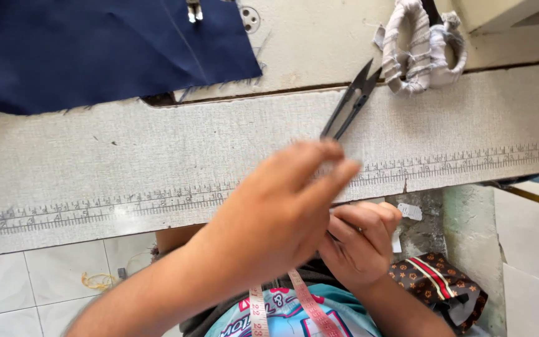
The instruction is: Threading an industrial sewing machine needle and preparing fabric for sewing
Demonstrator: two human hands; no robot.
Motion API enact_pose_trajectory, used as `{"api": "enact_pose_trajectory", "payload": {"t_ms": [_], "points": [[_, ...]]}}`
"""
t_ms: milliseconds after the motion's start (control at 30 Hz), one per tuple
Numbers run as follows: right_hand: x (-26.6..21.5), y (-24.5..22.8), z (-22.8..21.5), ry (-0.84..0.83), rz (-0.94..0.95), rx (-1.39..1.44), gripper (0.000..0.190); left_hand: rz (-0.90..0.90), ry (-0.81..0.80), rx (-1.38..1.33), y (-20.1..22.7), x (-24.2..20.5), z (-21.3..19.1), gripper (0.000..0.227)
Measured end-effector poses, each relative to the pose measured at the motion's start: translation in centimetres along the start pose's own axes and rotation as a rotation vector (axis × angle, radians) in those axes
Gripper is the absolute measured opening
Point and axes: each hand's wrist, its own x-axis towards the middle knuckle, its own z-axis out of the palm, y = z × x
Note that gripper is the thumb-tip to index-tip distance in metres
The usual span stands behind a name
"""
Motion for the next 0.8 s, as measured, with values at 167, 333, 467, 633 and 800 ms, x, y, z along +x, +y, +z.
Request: {"api": "enact_pose_trajectory", "payload": {"t_ms": [167, 333, 467, 633, 800], "points": [[2.6, 0.1, -2.5, -0.045, 0.014, 0.161, 0.012, -0.027, -0.161, -0.092, 1.4, -1.7, -2.0, 0.022], [8.1, -1.6, -2.1, -0.087, -0.049, 0.215, 0.010, -0.156, -0.093, -0.128, 1.8, -2.4, -5.5, 0.005], [11.9, -3.0, -0.7, -0.135, -0.146, 0.225, 0.009, -0.172, -0.026, -0.047, 0.5, -3.1, -7.8, 0.008], [15.8, -1.0, 1.6, -0.274, -0.194, 0.177, 0.015, -0.123, 0.132, 0.055, -6.5, -2.3, -10.1, 0.010], [21.4, 1.1, 4.6, -0.565, -0.061, 0.162, 0.016, -0.107, 0.243, 0.266, -13.7, 0.4, -13.2, 0.014]]}}
